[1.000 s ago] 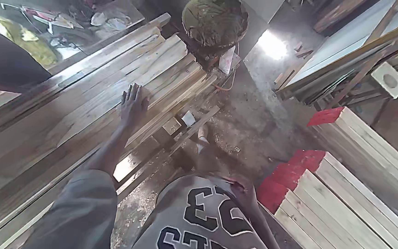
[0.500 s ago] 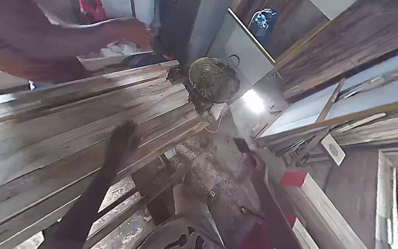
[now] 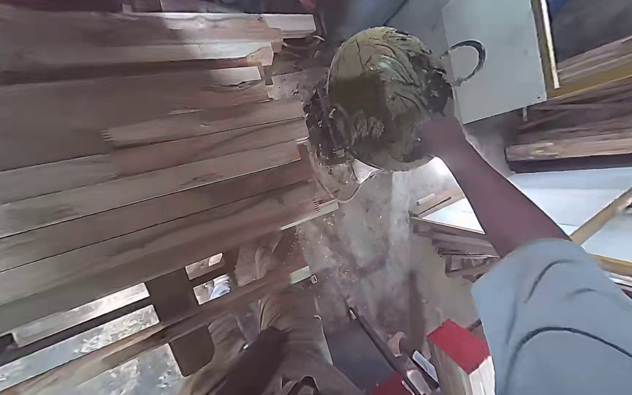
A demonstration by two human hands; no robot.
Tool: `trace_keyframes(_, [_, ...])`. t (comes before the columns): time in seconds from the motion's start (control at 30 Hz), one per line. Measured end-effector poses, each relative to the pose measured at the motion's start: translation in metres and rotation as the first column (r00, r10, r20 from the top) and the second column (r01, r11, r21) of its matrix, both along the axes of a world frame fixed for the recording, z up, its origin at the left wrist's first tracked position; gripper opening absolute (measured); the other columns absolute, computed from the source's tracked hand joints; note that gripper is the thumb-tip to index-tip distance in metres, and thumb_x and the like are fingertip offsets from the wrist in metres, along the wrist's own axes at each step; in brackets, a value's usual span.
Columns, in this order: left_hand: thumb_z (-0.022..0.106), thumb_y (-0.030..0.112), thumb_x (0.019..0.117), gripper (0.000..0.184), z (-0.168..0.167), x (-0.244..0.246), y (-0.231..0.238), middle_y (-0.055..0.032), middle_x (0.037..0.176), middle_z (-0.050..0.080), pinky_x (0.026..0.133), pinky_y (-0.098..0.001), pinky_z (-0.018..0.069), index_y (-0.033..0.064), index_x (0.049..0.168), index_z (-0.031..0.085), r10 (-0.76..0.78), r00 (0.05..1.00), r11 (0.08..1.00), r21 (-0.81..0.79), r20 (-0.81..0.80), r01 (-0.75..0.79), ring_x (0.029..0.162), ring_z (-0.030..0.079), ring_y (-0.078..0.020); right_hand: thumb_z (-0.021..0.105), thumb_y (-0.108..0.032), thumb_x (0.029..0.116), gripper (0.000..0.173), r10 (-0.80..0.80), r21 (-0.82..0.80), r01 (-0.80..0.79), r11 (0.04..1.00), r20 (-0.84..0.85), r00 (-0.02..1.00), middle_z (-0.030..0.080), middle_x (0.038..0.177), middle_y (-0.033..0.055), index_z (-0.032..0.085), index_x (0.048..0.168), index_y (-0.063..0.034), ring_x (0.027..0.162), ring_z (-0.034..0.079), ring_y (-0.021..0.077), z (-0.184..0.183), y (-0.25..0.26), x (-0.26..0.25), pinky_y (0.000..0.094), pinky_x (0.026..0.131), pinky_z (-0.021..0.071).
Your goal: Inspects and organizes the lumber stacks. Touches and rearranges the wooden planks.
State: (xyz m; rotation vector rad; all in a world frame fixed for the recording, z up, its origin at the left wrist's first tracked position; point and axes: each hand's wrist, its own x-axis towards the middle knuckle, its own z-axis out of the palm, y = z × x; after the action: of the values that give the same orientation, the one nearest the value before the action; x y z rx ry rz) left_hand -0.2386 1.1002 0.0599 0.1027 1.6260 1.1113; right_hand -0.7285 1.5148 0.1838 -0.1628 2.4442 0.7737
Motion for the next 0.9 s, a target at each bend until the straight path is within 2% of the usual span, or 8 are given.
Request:
trace_keyframes(0.1, [0.048, 0.029, 0.1088, 0.044, -0.014, -0.034, 0.033, -0.0265, 0.141, 0.058, 0.116, -0.0528, 0.0389, -0.0028, 0.138, 0.059, 0.111, 0.981, 0.972, -0.223, 0.160, -0.073, 0.136, 0.053, -0.0394, 0.078, -0.014, 0.0854, 0.019, 0.075, 0.086, -0.089, 0.992, 0.147, 0.986, 0.069, 0.101, 0.0263, 0.071, 0.093, 0.0022, 0.100, 0.065, 0.0489, 0.003, -0.016, -0.007, 0.0701, 0.083, 0.0491])
trace_keyframes(0.2, [0.040, 0.047, 0.1077, 0.056, -0.067, -0.019, 0.049, -0.0224, 0.142, 0.057, 0.110, -0.0560, 0.0454, 0.0028, 0.136, 0.060, -0.089, 0.985, 0.908, -0.395, 0.145, 0.140, 0.135, 0.054, -0.0390, 0.075, -0.016, 0.0873, 0.016, 0.108, 0.158, -0.156, 0.975, 0.277, 0.955, 0.069, 0.098, 0.0243, 0.071, 0.091, -0.0004, 0.096, 0.066, 0.0473, 0.032, -0.044, -0.011, 0.0679, 0.076, 0.0505])
trace_keyframes(0.27, [0.036, 0.052, 0.1085, 0.062, -0.075, -0.034, 0.054, -0.0260, 0.139, 0.058, 0.107, -0.0592, 0.0472, -0.0006, 0.134, 0.058, -0.139, 0.971, 0.904, -0.374, 0.196, 0.205, 0.131, 0.057, -0.0413, 0.073, -0.024, 0.0913, 0.022, 0.101, 0.152, -0.150, 0.977, 0.290, 0.952, 0.070, 0.096, 0.0234, 0.071, 0.090, -0.0018, 0.094, 0.068, 0.0463, 0.055, -0.056, -0.019, 0.0679, 0.074, 0.0503])
trace_keyframes(0.37, [0.033, 0.038, 0.1124, 0.053, -0.096, -0.040, 0.052, -0.0264, 0.130, 0.064, 0.109, -0.0575, 0.0445, -0.0041, 0.128, 0.062, -0.218, 0.972, 0.958, -0.170, 0.093, 0.231, 0.128, 0.059, -0.0405, 0.078, -0.024, 0.0857, 0.022, 0.102, -0.007, -0.103, 0.995, 0.219, 0.970, 0.070, 0.095, 0.0239, 0.072, 0.094, -0.0039, 0.093, 0.068, 0.0480, 0.047, -0.051, -0.033, 0.0708, 0.071, 0.0505])
trace_keyframes(0.47, [0.041, 0.019, 0.1111, 0.041, -0.050, -0.061, 0.041, -0.0265, 0.140, 0.060, 0.120, -0.0480, 0.0350, -0.0083, 0.136, 0.059, -0.120, 0.988, 0.974, 0.203, 0.093, 0.099, 0.137, 0.053, -0.0356, 0.075, -0.024, 0.0881, 0.021, 0.027, -0.137, -0.008, 0.991, 0.136, 0.990, 0.070, 0.101, 0.0248, 0.074, 0.097, -0.0051, 0.097, 0.067, 0.0492, 0.015, -0.057, -0.038, 0.0724, 0.074, 0.0499])
trace_keyframes(0.53, [0.048, 0.022, 0.1091, 0.037, -0.012, -0.061, 0.030, -0.0190, 0.125, 0.069, 0.110, -0.0420, 0.0447, -0.0047, 0.125, 0.067, -0.025, 0.978, 0.926, 0.373, 0.208, -0.056, 0.121, 0.063, -0.0250, 0.075, -0.019, 0.0889, 0.024, -0.053, -0.208, 0.078, 0.975, 0.123, 0.991, 0.068, 0.106, 0.0300, 0.072, 0.100, 0.0021, 0.101, 0.065, 0.0528, -0.001, -0.072, -0.032, 0.0745, 0.078, 0.0488])
trace_keyframes(0.7, [0.045, 0.037, 0.1101, 0.044, 0.002, -0.064, 0.003, -0.0219, 0.108, 0.071, 0.097, -0.0588, 0.0506, 0.0004, 0.118, 0.068, -0.216, 0.961, 0.944, 0.288, 0.173, 0.160, 0.104, 0.068, -0.0357, 0.073, -0.012, 0.0884, 0.014, 0.020, -0.201, 0.001, 0.980, 0.100, 0.995, 0.069, 0.105, 0.0258, 0.073, 0.097, -0.0003, 0.106, 0.064, 0.0493, -0.036, -0.083, -0.007, 0.0705, 0.088, 0.0471])
trace_keyframes(0.9, [0.042, 0.037, 0.1102, 0.044, 0.002, -0.082, 0.007, -0.0217, 0.103, 0.071, 0.095, -0.0620, 0.0501, 0.0006, 0.111, 0.068, -0.351, 0.936, 0.924, 0.171, 0.027, 0.341, 0.104, 0.068, -0.0391, 0.077, -0.023, 0.0857, 0.027, 0.022, 0.001, -0.023, 1.000, 0.271, 0.962, 0.069, 0.098, 0.0263, 0.069, 0.095, 0.0013, 0.096, 0.066, 0.0488, 0.012, -0.077, 0.001, 0.0687, 0.073, 0.0499])
